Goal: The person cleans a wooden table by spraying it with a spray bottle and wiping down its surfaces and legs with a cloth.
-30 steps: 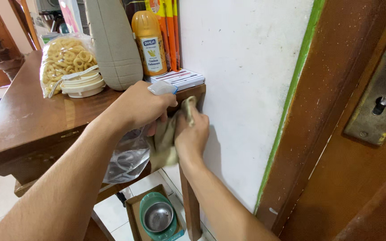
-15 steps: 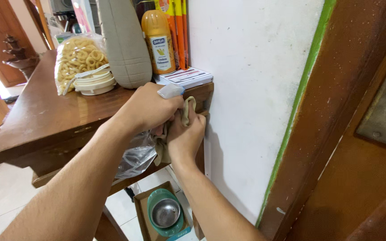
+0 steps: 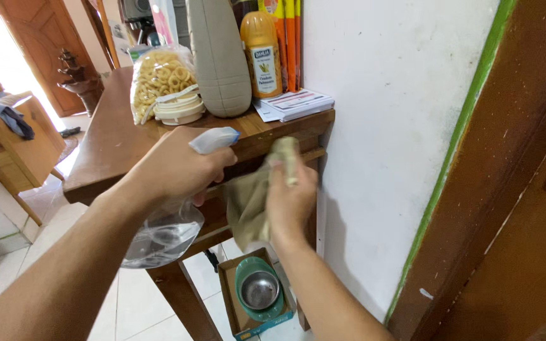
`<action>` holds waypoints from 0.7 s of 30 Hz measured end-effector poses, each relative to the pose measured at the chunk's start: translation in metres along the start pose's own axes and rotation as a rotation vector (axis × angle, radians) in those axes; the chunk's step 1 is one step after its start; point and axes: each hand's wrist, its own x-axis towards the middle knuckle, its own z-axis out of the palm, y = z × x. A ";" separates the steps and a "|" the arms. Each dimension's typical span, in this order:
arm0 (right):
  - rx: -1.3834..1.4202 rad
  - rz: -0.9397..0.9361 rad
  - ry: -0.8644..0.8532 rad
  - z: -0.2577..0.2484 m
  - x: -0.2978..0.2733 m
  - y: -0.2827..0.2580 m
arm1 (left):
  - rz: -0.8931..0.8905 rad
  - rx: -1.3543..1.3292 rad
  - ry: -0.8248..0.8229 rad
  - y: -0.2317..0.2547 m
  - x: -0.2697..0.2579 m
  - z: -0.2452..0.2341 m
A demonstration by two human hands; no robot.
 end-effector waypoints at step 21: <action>-0.015 -0.090 -0.131 0.052 -0.070 -0.024 | -0.058 0.058 0.030 -0.033 -0.017 -0.044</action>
